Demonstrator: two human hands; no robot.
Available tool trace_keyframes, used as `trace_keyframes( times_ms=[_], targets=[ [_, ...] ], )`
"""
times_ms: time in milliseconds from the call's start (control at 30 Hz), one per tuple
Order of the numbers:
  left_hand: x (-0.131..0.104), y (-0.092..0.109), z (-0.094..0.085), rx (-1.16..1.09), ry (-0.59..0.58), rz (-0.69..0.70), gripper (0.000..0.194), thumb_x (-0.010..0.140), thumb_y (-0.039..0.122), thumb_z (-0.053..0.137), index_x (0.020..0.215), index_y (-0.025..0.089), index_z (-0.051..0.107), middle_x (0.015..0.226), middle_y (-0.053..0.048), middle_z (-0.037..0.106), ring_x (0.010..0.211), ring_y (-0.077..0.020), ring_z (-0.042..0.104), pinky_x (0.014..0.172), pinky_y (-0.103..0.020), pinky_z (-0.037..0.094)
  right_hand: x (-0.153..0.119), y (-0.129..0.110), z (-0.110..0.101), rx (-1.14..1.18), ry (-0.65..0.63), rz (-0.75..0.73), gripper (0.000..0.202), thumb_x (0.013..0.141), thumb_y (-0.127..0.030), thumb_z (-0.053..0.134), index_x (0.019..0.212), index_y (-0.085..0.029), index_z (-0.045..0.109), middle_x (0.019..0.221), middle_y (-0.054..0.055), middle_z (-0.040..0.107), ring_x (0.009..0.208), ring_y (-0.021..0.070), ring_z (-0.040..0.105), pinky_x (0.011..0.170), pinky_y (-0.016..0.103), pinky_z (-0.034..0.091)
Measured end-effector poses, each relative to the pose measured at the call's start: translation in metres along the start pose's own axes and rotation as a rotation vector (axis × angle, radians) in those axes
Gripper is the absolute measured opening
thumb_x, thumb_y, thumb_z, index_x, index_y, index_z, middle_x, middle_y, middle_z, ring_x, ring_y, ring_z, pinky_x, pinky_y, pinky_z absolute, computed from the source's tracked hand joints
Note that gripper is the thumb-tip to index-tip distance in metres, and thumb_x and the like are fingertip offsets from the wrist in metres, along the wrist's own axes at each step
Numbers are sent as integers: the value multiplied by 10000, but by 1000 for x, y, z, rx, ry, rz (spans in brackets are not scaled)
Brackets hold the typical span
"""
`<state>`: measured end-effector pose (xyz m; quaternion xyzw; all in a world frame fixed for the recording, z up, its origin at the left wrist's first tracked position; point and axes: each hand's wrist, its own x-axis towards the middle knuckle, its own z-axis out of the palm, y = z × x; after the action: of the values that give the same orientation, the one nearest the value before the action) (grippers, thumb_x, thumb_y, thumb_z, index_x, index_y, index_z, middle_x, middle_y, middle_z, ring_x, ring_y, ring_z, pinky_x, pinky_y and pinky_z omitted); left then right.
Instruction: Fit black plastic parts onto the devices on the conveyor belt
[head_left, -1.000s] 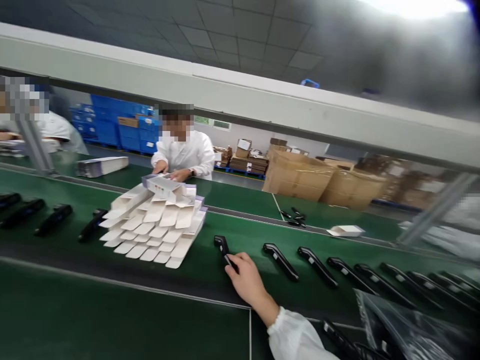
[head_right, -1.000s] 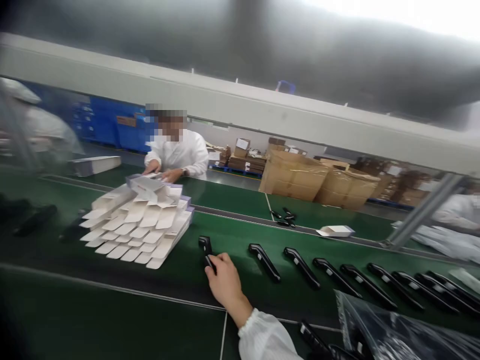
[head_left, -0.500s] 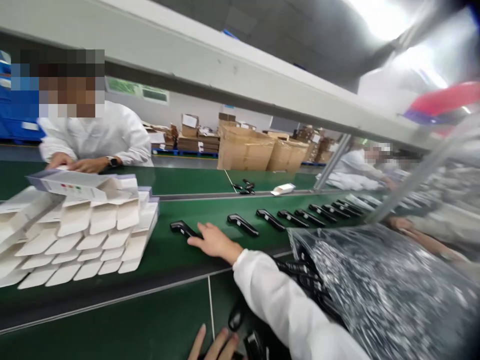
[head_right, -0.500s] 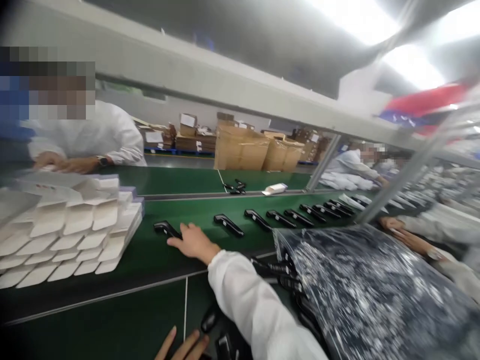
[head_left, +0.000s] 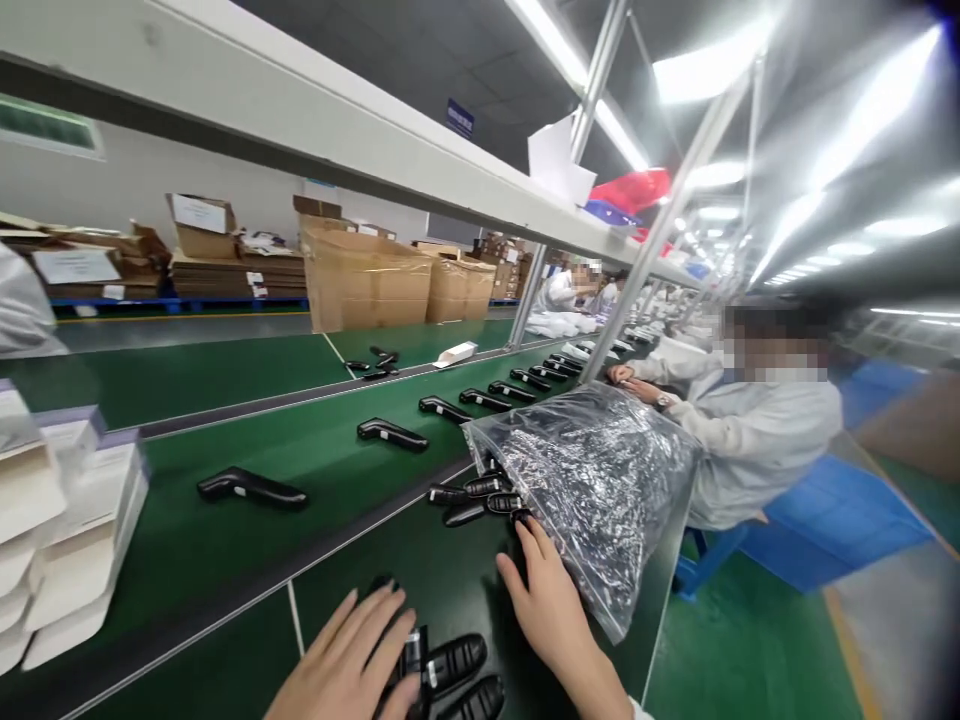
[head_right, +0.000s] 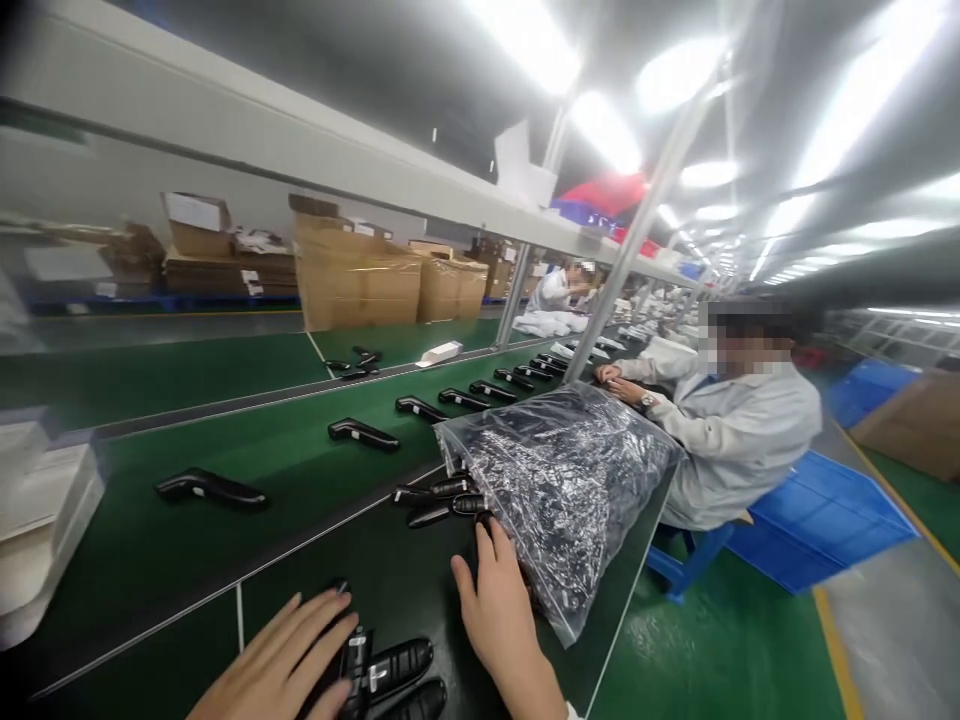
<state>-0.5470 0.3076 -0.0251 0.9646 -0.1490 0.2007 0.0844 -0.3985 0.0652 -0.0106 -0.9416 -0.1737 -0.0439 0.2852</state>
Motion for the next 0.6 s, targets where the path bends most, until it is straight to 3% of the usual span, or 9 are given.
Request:
trace_keyframes(
  times_ms=[67,133,200,300,433,533,600],
  targets=[
    [55,-10,-11,-118,-151,-67,471,972,452,409,1418,318,483,1427,-4,538,1294,-259,516,1075,-392,444,-1,4,13,-125,21,51,638,947,-494,407,1459,-113,422,1564,159,270,1458,350,213,1162,555,223],
    [114,-15,-6,-203,-212,-90,484,998,443,316,1388,246,523,1445,-43,518,1318,-246,485,1100,-398,413,8,4,17,-229,67,109,688,942,-532,403,1496,-127,354,1590,161,175,1478,381,77,1141,664,79],
    [168,-16,13,-262,-233,-65,501,1000,426,296,1416,216,480,1506,-58,439,1368,-245,422,1109,-400,396,20,6,15,-302,131,181,726,933,-567,404,1517,-146,306,1596,168,136,1471,419,23,1085,735,-4],
    [232,-15,52,-264,-238,-1,531,996,404,295,1461,175,408,1546,-76,373,1409,-244,362,1120,-383,377,41,17,5,-382,243,247,728,932,-564,418,1521,-153,298,1602,170,106,1465,439,4,1070,737,-39],
    [291,-12,91,-239,-170,27,597,979,428,339,1473,94,367,1562,-149,316,1445,-291,277,1154,-436,307,73,34,-12,-432,363,341,712,948,-550,399,1511,-124,310,1594,218,100,1461,445,4,1055,745,-8],
    [319,-9,105,-221,-83,22,655,959,496,385,1486,108,346,1577,-158,279,1448,-324,245,1173,-478,241,93,39,-21,-411,364,383,685,957,-558,375,1483,-120,366,1569,251,178,1452,456,73,1033,762,44],
    [328,-7,111,-212,-40,7,631,958,508,387,1469,137,383,1556,-151,330,1417,-336,290,1168,-500,227,101,38,-23,-384,351,369,666,960,-549,378,1482,-137,366,1554,246,234,1444,455,113,1023,761,98]
  ],
)
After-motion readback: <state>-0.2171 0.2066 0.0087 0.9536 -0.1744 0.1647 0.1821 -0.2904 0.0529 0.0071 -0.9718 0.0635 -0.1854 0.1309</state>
